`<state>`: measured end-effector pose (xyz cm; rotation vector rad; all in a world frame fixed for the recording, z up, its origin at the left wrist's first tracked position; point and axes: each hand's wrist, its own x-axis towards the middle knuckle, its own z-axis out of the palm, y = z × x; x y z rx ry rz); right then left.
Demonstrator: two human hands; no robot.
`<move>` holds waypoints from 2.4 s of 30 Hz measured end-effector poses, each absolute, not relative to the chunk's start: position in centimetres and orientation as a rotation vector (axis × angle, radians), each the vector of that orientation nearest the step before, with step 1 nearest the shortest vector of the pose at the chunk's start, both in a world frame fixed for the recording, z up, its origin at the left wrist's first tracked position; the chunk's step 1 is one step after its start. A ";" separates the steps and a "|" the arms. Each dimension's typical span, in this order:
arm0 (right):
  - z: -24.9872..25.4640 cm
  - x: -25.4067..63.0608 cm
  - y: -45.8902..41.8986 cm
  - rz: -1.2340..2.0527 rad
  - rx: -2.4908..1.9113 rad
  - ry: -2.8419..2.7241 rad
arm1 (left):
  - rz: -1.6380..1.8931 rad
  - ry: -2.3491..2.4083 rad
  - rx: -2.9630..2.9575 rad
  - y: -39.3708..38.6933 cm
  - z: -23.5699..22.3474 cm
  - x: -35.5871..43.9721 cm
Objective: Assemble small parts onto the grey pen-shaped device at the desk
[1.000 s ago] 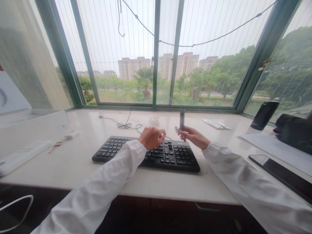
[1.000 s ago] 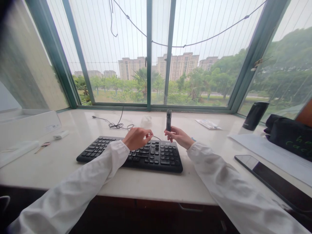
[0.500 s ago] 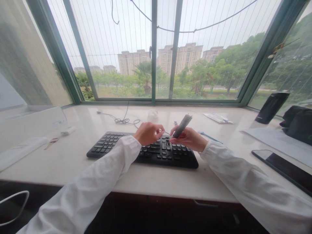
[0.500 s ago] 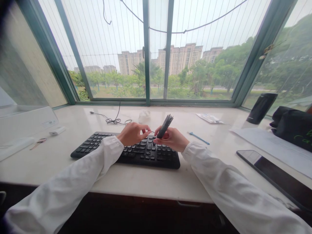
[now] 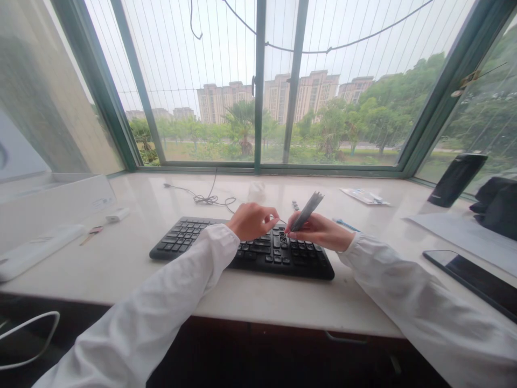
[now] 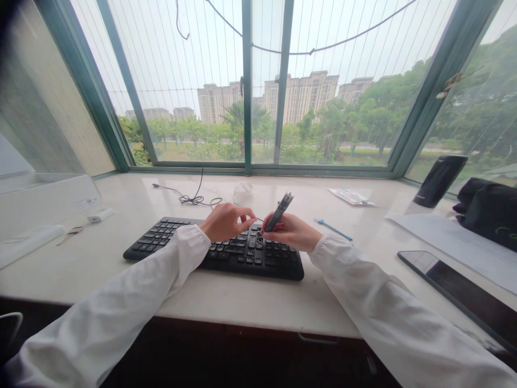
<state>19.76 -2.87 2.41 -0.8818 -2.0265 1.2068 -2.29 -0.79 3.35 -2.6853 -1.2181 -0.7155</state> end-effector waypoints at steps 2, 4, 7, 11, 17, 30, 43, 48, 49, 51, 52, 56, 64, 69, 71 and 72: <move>2.4 19.8 -2.8 1.216 -0.927 -1.999 | -0.705 -1.221 -2.685 -0.8 3.4 -2.3; 2.3 19.8 -2.7 1.230 -0.971 -1.961 | -0.695 -1.222 -2.686 -0.9 3.4 -2.2; 2.2 19.7 -2.7 1.236 -1.019 -1.913 | -0.696 -1.208 -2.689 -0.8 3.4 -2.2; 1.9 19.5 -2.8 1.239 -1.081 -1.821 | -0.712 -1.201 -2.691 -0.7 3.4 -2.3; 1.6 19.0 -3.1 1.182 -1.167 -1.737 | -0.734 -1.184 -2.702 -0.8 3.3 -2.3; 2.8 19.6 -3.8 0.970 -1.122 -2.043 | -0.739 -1.146 -2.719 -0.5 3.1 -2.4; 2.6 18.3 -4.9 0.812 -1.261 -1.939 | -0.761 -1.125 -2.702 -0.5 3.2 -2.5; 2.3 18.3 -4.9 0.802 -1.258 -1.931 | -0.763 -1.121 -2.714 -0.5 3.3 -2.5; 2.2 18.2 -4.9 0.775 -1.258 -1.933 | -0.765 -1.122 -2.714 -0.5 3.3 -2.5; 1.9 18.2 -4.9 0.725 -1.247 -1.942 | -0.766 -1.122 -2.711 -0.5 3.3 -2.5; 1.7 18.1 -4.9 0.704 -1.238 -1.949 | -0.766 -1.121 -2.709 -0.5 3.3 -2.5; 1.4 18.3 -4.7 0.648 -1.211 -1.982 | -0.773 -1.109 -2.707 -0.4 3.2 -2.6; 2.1 19.3 -3.8 0.981 -1.124 -1.957 | -0.790 -1.116 -2.720 -0.5 3.4 -2.5; 2.1 19.8 -3.3 1.046 -1.075 -1.967 | -0.786 -1.113 -2.724 -0.7 3.5 -2.5; 2.0 19.7 -3.4 1.092 -1.046 -1.963 | -0.790 -1.113 -2.725 -0.7 3.5 -2.5; 2.0 19.6 -3.5 1.119 -1.038 -1.951 | -0.791 -1.113 -2.725 -0.7 3.5 -2.5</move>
